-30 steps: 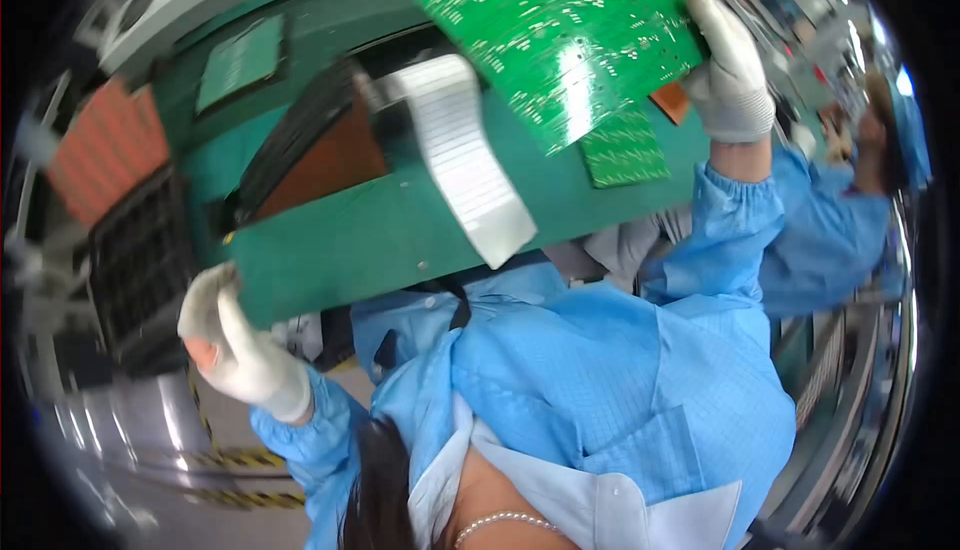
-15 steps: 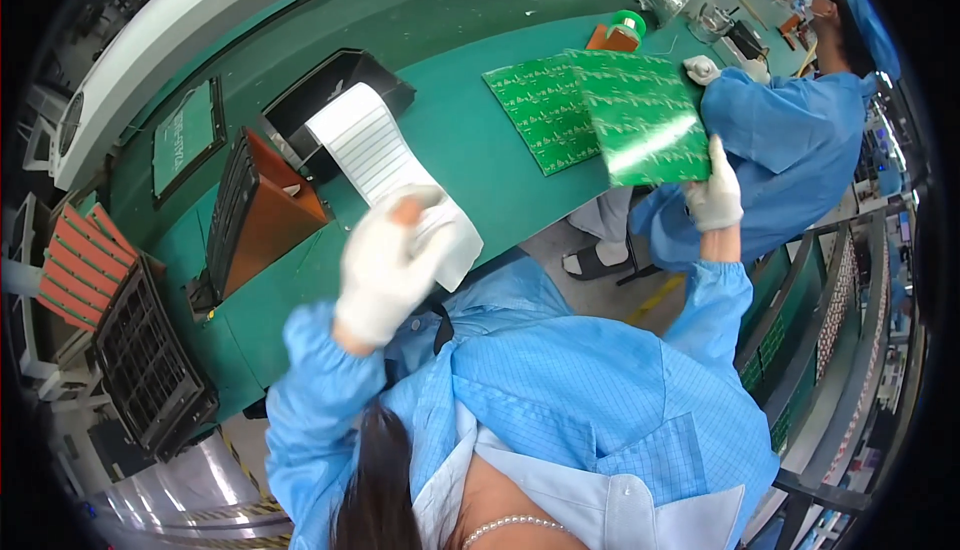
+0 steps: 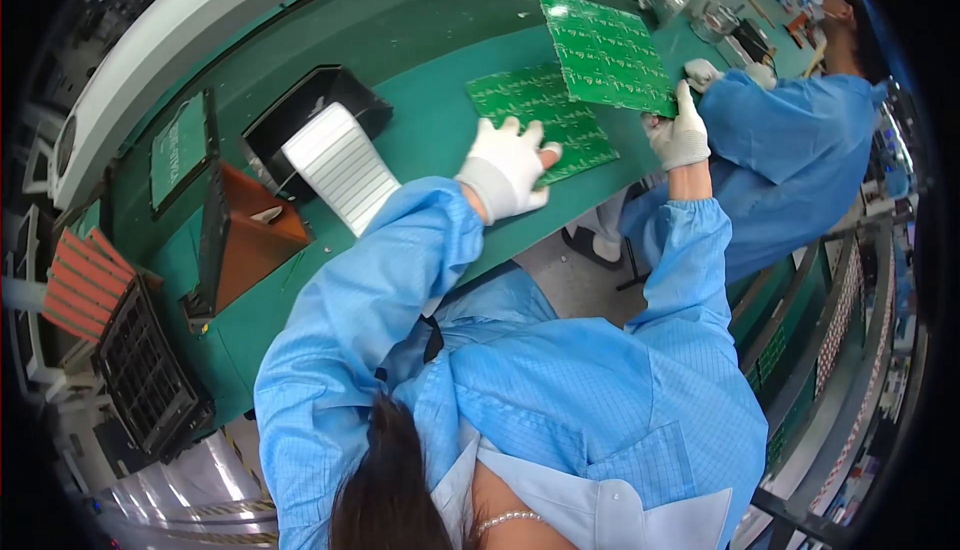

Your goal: Applying small adhesive labels to specific locations on a series of printed circuit boards at an assembly station.

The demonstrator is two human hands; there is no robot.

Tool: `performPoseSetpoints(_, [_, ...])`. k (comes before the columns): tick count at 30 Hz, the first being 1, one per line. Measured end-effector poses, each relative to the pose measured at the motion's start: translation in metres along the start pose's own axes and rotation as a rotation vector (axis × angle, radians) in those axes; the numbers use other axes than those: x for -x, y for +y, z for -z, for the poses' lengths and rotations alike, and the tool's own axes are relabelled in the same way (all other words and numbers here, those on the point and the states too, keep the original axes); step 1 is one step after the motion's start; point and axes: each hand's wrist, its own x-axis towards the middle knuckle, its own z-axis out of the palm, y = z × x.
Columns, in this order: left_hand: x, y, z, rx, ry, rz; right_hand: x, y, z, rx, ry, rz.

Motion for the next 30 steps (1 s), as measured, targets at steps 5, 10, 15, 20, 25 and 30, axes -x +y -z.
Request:
performPoseSetpoints(5, [0.022,-0.027,0.001,-0.027,0.07,0.011,0.06,-0.026,0.066,0.109,0.213,0.095])
performPoseSetpoints(10, [0.026,-0.056,-0.002,-0.103,0.08,0.196,0.127,-0.01,0.089,0.196,0.44,0.166])
performPoseSetpoints(15, [0.015,-0.057,-0.006,-0.048,0.063,0.251,0.099,0.033,0.122,0.143,0.298,0.136])
performPoseSetpoints(20, [0.02,-0.06,-0.004,0.069,0.148,0.221,0.039,0.043,0.187,1.371,0.159,0.797])
performPoseSetpoints(25, [0.072,-0.038,0.042,0.035,0.333,0.154,0.033,0.037,0.116,1.365,0.445,0.557])
performPoseSetpoints(30, [0.189,-0.007,0.123,0.27,0.391,0.208,0.049,0.005,0.044,1.808,0.482,0.719])
